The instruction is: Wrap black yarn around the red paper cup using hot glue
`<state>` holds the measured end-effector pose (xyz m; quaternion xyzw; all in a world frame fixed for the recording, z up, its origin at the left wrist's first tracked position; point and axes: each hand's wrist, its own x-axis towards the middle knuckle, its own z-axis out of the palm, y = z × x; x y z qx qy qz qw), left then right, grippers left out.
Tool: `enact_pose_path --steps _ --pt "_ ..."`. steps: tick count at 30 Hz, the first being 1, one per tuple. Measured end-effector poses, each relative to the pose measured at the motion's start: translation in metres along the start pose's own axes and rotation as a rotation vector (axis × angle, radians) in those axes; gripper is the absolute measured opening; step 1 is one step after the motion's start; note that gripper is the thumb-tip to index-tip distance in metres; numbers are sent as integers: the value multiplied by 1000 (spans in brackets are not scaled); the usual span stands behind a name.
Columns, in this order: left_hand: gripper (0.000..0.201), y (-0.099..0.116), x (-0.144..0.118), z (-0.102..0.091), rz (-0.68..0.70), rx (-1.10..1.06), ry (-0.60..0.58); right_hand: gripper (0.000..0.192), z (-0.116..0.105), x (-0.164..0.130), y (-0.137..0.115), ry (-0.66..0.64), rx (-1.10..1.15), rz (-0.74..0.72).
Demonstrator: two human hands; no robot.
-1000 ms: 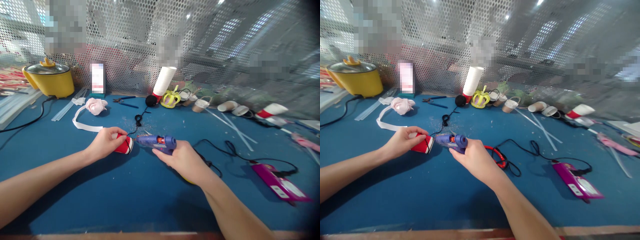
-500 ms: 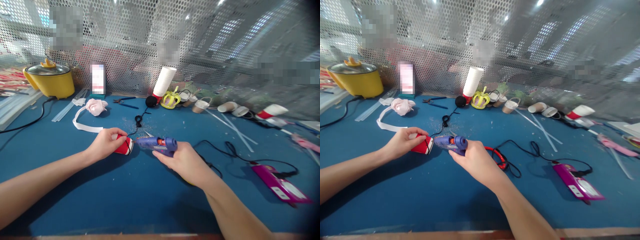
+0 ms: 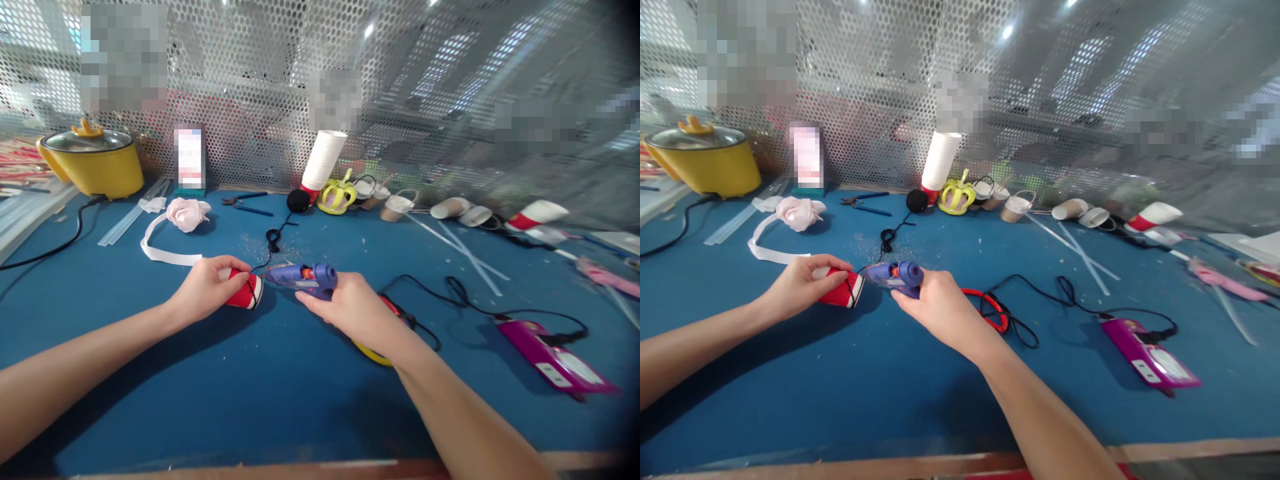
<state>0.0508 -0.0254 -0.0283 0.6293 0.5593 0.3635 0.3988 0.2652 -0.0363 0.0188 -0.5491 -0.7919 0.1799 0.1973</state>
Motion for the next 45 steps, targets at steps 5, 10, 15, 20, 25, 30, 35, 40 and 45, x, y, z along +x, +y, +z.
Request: enact_pose_path --steps 5,10,15,20,25,30,35,40,45 --pt "32 -1 0 0 -7 13 -6 21 -3 -5 -3 -8 -6 23" --pt "32 -1 1 0 3 24 -8 22 -4 -6 -4 -4 -18 21" --pt "31 -1 0 0 17 26 -6 22 -1 0 -2 -2 -23 2" --pt "32 -1 0 0 12 9 -15 19 0 -3 -1 -7 -7 0" --pt "33 -2 1 1 2 20 -17 14 -2 -8 2 -19 18 0" --pt "34 -2 1 1 -10 34 -19 14 -3 -10 0 -30 24 37" --pt "34 0 1 1 -36 30 -22 15 -6 -14 -4 -26 31 70" --pt "34 1 1 1 -50 8 -29 13 -8 -17 -7 -36 44 67" --pt "33 1 0 1 -54 4 -29 11 -9 -19 -8 -51 26 69"
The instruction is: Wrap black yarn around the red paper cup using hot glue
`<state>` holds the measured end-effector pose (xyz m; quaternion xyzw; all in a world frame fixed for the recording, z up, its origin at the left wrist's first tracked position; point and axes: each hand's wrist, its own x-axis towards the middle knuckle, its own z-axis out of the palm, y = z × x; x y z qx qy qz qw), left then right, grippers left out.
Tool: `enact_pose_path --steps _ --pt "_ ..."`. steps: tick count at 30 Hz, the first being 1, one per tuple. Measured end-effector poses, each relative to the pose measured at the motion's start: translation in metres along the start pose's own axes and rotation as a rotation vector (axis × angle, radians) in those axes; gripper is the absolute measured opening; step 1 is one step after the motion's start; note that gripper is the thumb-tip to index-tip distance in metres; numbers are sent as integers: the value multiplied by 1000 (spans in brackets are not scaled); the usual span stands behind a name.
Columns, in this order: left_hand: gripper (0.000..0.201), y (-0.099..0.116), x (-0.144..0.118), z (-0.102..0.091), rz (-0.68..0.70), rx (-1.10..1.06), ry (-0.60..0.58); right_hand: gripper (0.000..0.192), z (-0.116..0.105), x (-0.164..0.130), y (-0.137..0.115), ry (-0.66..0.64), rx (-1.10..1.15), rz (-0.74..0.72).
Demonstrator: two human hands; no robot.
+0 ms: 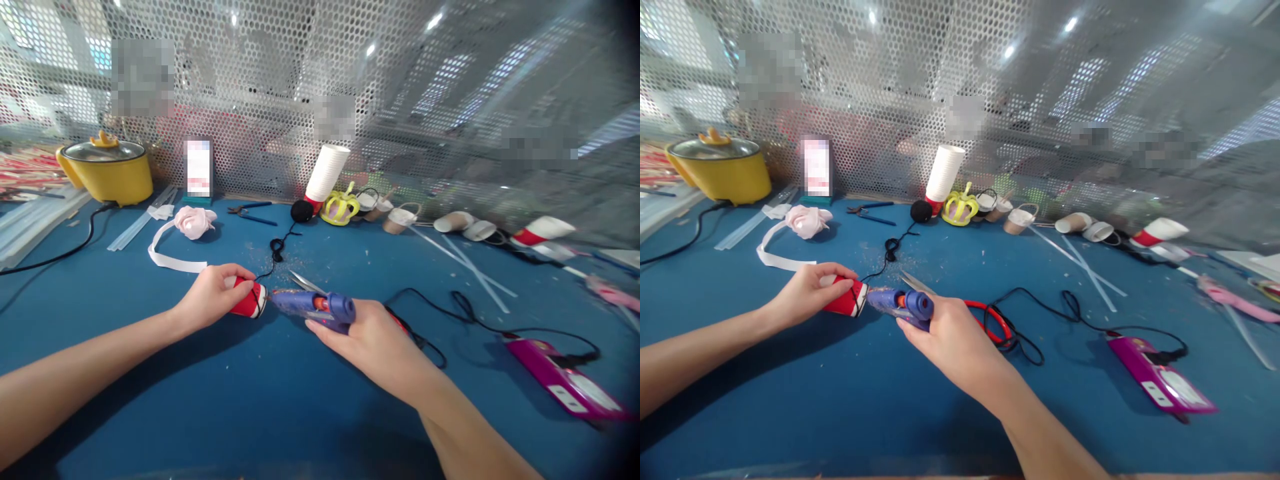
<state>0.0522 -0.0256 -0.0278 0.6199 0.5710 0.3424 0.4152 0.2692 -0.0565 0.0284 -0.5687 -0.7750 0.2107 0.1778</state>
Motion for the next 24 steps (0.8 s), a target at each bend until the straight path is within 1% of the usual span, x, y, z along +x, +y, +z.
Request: enact_pose_path --steps 6,10,14,18,24 --pt "31 -1 1 1 -6 -44 -3 12 1 -3 -1 -11 -8 -3" --pt "31 -1 2 2 6 -13 14 13 1 -3 -1 -17 -22 8" --pt "32 1 1 1 19 11 12 16 1 -1 2 0 -16 17" --pt "32 0 1 0 9 26 8 14 1 4 3 18 17 2" --pt "32 -2 1 1 27 19 9 16 2 12 1 43 -3 0"
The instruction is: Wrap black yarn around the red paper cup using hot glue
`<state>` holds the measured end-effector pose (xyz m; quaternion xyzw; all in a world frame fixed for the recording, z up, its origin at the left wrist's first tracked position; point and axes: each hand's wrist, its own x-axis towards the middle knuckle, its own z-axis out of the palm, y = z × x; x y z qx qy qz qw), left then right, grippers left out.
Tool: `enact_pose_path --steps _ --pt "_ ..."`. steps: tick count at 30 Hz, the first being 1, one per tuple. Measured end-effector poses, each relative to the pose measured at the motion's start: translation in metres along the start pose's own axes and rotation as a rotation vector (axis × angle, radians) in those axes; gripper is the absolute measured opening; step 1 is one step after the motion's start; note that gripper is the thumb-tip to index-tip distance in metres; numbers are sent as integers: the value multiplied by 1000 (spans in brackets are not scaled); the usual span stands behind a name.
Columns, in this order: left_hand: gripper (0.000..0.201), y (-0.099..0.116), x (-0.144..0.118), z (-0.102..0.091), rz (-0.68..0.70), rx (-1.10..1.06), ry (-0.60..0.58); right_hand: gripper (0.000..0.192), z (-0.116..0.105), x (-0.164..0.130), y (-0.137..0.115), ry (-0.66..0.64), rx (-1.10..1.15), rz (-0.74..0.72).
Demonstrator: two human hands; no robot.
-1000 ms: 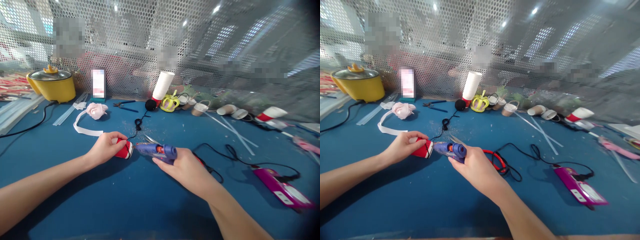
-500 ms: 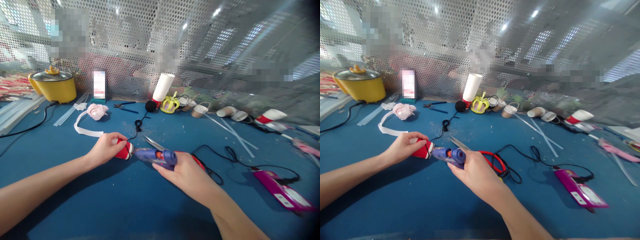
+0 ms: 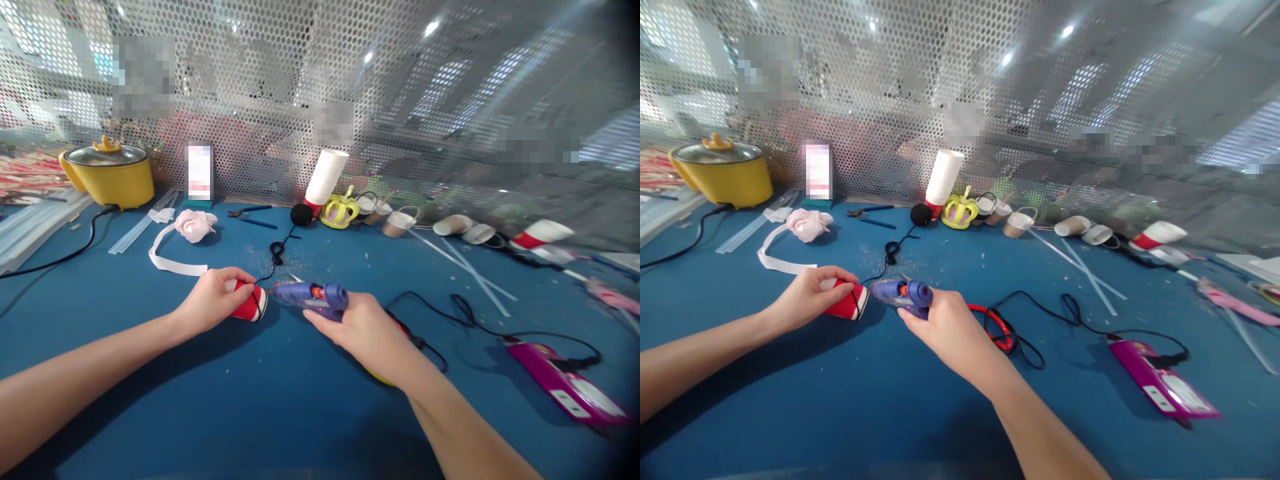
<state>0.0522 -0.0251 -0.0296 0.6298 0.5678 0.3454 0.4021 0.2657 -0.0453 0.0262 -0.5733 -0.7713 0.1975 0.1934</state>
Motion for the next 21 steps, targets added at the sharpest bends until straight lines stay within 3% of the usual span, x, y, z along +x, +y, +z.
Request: enact_pose_path --steps 9,21 --pt "32 0 -1 -1 6 -13 -3 21 1 6 3 -31 8 -12" --pt "32 3 -1 -2 17 4 9 14 -3 -9 -3 -42 19 -4"
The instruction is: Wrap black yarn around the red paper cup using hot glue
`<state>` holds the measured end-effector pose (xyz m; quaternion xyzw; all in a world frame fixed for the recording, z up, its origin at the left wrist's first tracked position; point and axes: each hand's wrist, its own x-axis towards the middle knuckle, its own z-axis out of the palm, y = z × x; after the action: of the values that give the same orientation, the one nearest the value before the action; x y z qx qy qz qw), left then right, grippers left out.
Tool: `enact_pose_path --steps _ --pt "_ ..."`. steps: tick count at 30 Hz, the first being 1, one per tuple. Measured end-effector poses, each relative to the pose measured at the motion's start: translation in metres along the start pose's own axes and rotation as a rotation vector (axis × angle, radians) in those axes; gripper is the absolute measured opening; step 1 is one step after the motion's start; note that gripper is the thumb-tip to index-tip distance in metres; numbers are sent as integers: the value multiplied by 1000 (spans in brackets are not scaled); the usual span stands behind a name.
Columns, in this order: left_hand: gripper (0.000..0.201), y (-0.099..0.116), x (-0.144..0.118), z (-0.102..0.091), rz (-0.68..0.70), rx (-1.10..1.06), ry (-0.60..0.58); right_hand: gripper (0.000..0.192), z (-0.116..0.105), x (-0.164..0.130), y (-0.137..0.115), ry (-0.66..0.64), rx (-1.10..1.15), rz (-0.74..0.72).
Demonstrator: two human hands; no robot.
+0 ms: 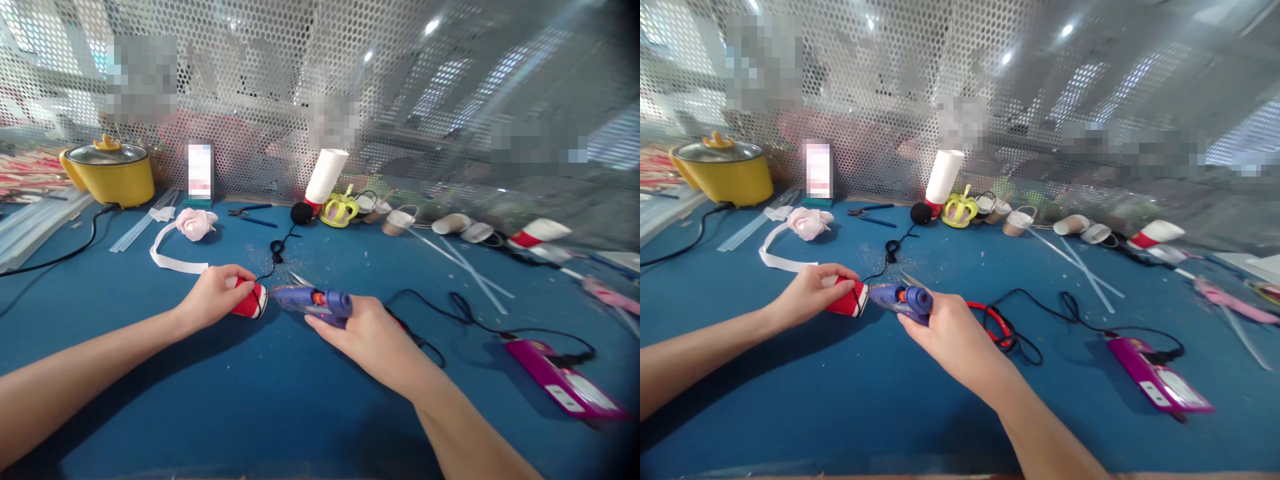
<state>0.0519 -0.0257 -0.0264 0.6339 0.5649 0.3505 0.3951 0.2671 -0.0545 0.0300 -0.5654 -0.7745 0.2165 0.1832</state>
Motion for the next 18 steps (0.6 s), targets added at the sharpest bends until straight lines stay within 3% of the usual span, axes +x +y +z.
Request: enact_pose_path --steps 13,18 --pt "30 2 -1 0 -11 1 16 12 0 -6 -6 3 -18 -11" --pt "33 5 2 -4 -6 -66 31 19 -6 -1 5 8 174 120"
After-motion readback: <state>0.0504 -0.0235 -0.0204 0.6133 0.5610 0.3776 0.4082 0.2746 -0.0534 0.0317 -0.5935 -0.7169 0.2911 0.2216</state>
